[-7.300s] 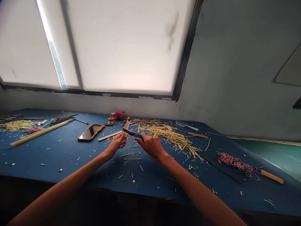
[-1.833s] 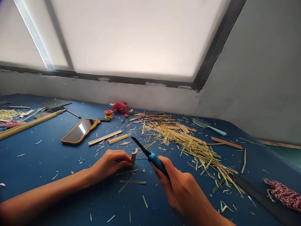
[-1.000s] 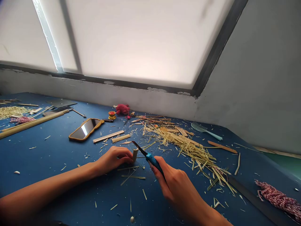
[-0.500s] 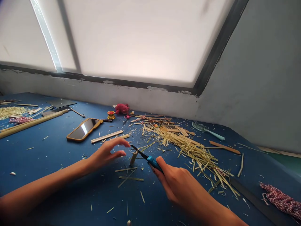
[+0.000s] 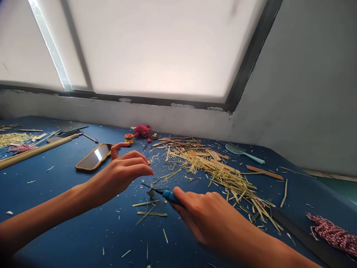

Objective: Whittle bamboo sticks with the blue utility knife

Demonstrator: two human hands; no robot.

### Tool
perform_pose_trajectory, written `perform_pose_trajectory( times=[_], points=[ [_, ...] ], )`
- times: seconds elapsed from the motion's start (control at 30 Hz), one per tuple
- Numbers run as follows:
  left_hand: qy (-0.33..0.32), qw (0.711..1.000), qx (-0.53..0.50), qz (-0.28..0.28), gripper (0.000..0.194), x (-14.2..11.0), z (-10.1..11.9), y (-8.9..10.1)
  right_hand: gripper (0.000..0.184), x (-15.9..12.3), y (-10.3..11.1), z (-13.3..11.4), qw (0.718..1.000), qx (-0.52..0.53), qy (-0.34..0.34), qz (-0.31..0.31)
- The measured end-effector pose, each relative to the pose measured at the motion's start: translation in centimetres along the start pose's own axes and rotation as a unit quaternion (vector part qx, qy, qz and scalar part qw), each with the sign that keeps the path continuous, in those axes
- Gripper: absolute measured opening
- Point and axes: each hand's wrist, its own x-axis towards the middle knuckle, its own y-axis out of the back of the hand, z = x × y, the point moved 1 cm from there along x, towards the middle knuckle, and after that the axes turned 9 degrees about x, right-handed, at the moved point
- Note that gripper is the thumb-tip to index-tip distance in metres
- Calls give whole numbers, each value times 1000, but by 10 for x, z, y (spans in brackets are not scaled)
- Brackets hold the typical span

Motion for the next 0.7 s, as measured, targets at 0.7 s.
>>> perform_pose_trajectory(
  times=[0.7],
  points=[
    [-11,986,-94,-137,24,1,-4,7,18,2,-1,-8,989,-129,69,36]
  ],
)
